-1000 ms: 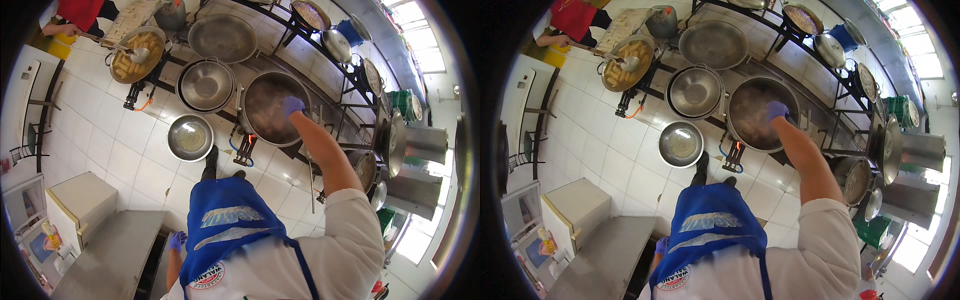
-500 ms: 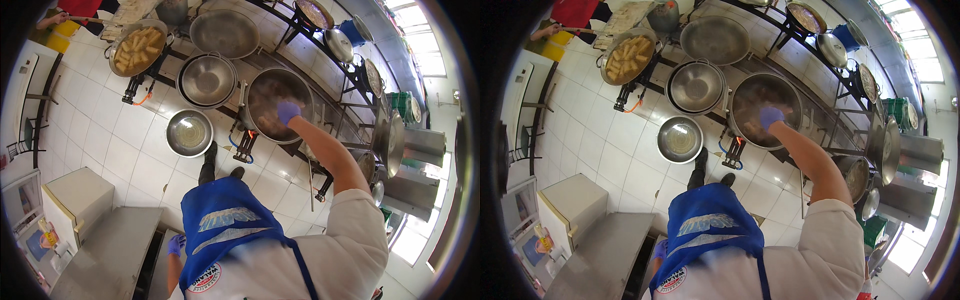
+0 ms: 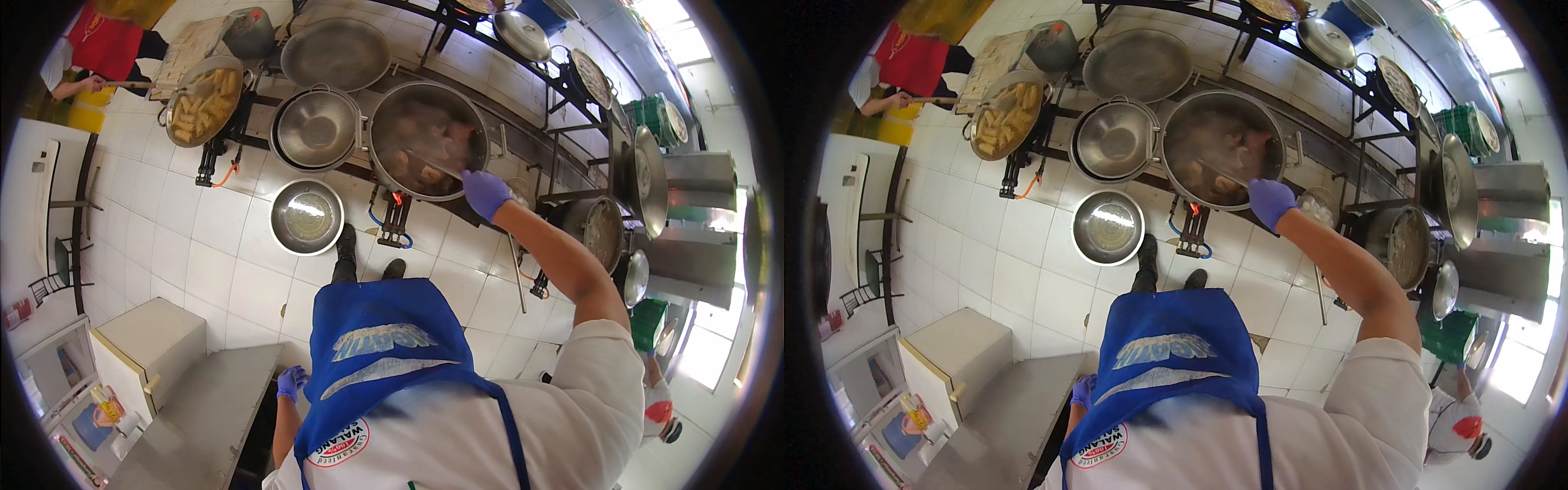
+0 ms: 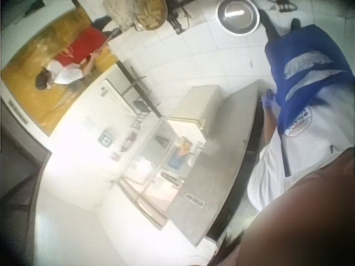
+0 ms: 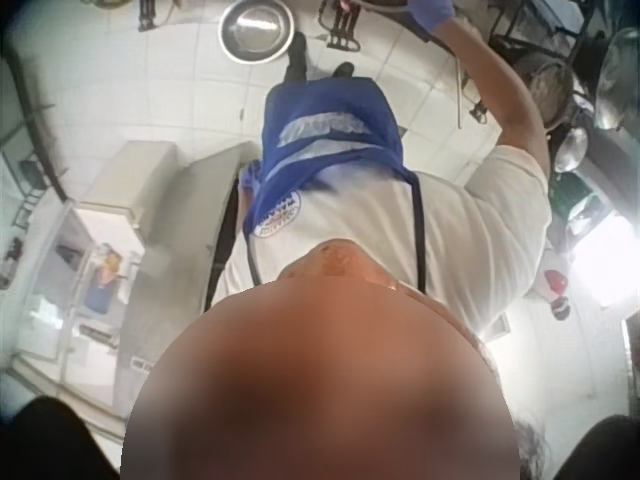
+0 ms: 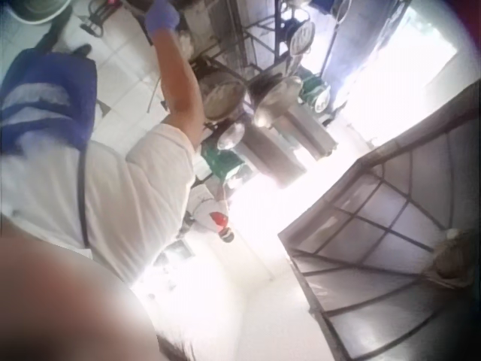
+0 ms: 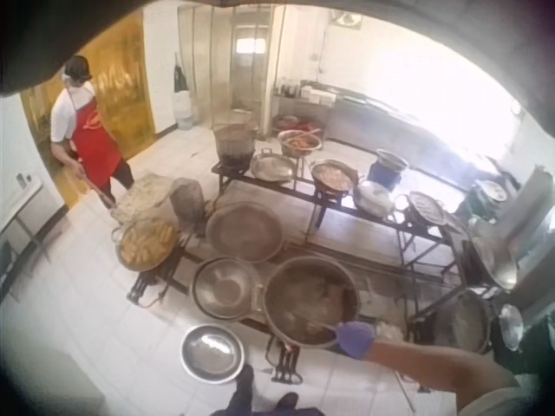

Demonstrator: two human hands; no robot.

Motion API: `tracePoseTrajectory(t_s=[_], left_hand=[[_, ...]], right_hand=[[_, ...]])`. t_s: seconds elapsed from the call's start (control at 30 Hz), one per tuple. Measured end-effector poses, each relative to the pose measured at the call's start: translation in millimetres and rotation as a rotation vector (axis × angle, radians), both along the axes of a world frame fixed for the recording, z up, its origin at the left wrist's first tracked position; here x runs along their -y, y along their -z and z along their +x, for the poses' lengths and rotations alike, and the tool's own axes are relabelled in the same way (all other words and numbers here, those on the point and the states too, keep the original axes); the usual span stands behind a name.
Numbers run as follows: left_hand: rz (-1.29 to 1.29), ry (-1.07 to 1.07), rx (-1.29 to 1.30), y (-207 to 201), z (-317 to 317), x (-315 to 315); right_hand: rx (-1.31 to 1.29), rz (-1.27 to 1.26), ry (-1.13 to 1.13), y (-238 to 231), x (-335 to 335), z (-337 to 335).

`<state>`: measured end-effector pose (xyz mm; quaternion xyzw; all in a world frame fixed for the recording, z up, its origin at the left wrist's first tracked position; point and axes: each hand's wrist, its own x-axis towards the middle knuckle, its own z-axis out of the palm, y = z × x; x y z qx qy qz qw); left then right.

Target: The person stirs meat in a large pot on a gas stove using a ladle. They then walk to a storage cabinet, retrieve a small yellow packet, and return to the cooking area to open the packet over a bowl of cooked meat.

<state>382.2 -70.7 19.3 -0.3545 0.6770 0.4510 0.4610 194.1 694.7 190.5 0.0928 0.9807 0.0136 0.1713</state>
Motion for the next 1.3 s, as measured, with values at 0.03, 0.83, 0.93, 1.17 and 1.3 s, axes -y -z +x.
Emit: tracePoseTrajectory(t_s=[0.03,0.83,0.93,1.17,1.3], left_hand=[[-0.003,-0.120,0.054,4,-4,-4],[0.130,-0.017,0.011,47,-132,-45],[0.126,-0.065,0.017,48,-145,-32],[0.170,-0.073,-0.029,65,-132,18],[0.210,0.205,-0.104,54,-118,28]], right_hand=[[-0.003,-0.022,0.003,-4,-5,12],[-0.181,0.048,0.487,-48,33,148],[-0.140,0.050,0.575,-32,71,95],[-0.005,0.137,0.620,11,51,17],[-0.123,0.165,0.522,-28,67,30]])
